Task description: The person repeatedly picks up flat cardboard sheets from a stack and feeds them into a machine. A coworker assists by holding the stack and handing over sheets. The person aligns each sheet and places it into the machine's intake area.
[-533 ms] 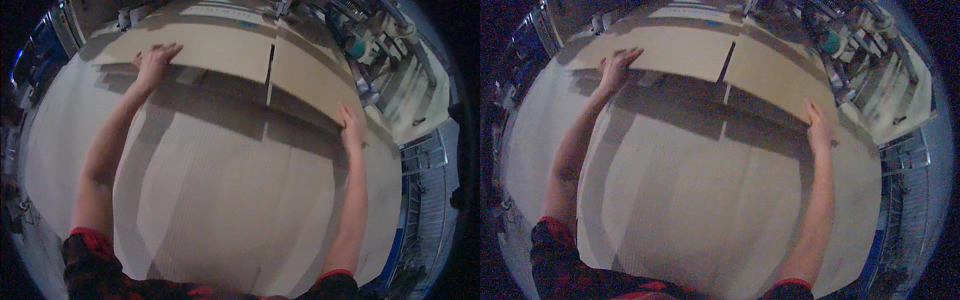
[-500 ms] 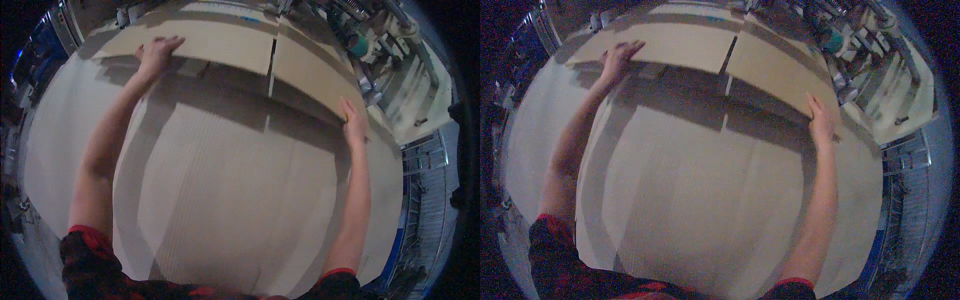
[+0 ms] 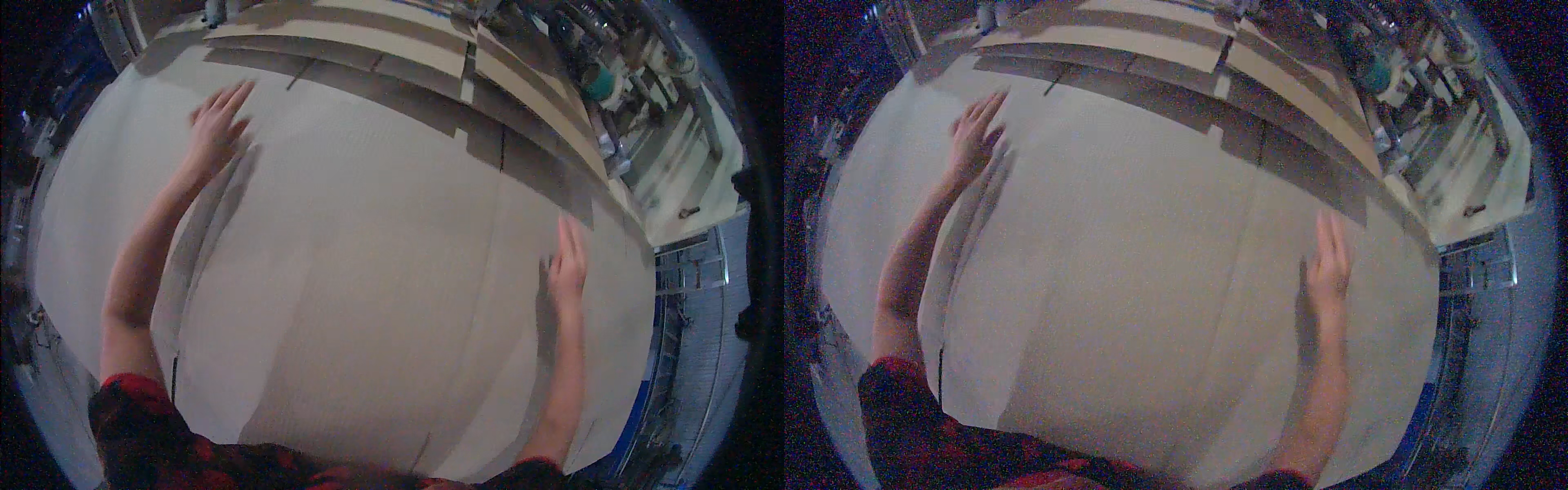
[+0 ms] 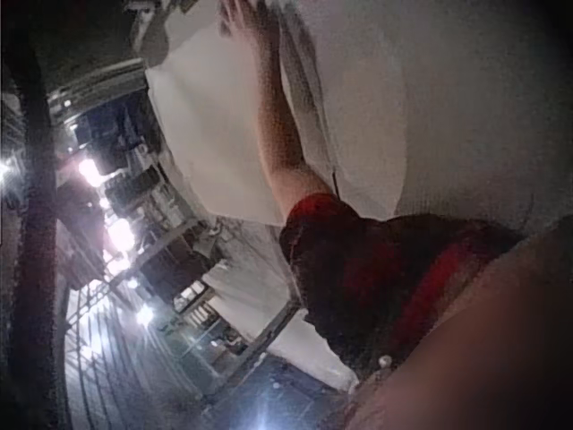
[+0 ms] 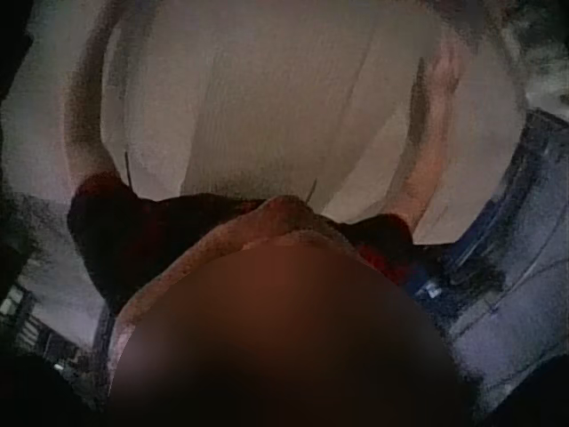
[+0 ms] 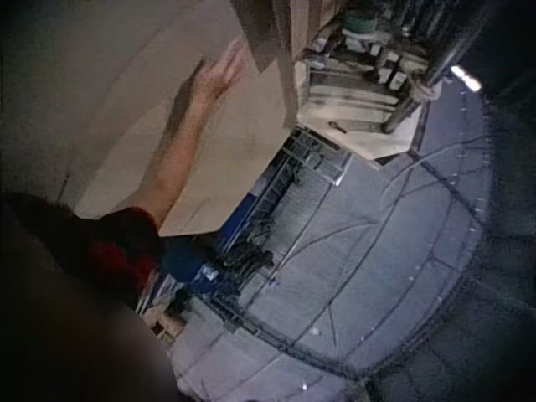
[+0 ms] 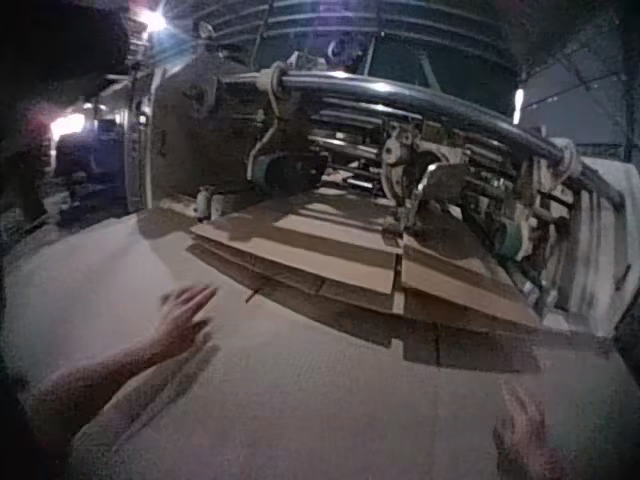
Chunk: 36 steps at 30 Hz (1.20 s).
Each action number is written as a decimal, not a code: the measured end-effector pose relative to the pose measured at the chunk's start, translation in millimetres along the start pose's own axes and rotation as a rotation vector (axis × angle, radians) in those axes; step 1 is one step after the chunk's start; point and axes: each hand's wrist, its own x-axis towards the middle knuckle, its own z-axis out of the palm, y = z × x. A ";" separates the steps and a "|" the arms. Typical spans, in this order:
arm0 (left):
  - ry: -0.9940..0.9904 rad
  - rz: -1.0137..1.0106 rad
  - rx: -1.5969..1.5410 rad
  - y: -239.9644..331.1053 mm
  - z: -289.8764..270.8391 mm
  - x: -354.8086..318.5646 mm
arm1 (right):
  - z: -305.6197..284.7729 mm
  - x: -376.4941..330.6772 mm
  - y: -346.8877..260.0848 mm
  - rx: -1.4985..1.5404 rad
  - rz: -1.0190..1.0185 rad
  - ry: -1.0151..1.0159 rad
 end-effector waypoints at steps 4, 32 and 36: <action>0.049 -0.237 0.085 -102.5 -168.3 -232.1 | -117.3 -228.9 -36.2 0.011 0.608 -0.037; 0.218 -1.459 -1.524 -318.8 -391.4 -473.6 | -292.5 -571.8 -44.7 1.057 1.720 1.059; 0.135 -1.193 -1.576 -371.3 -394.6 -442.4 | -287.7 -567.5 -46.9 1.117 1.708 1.096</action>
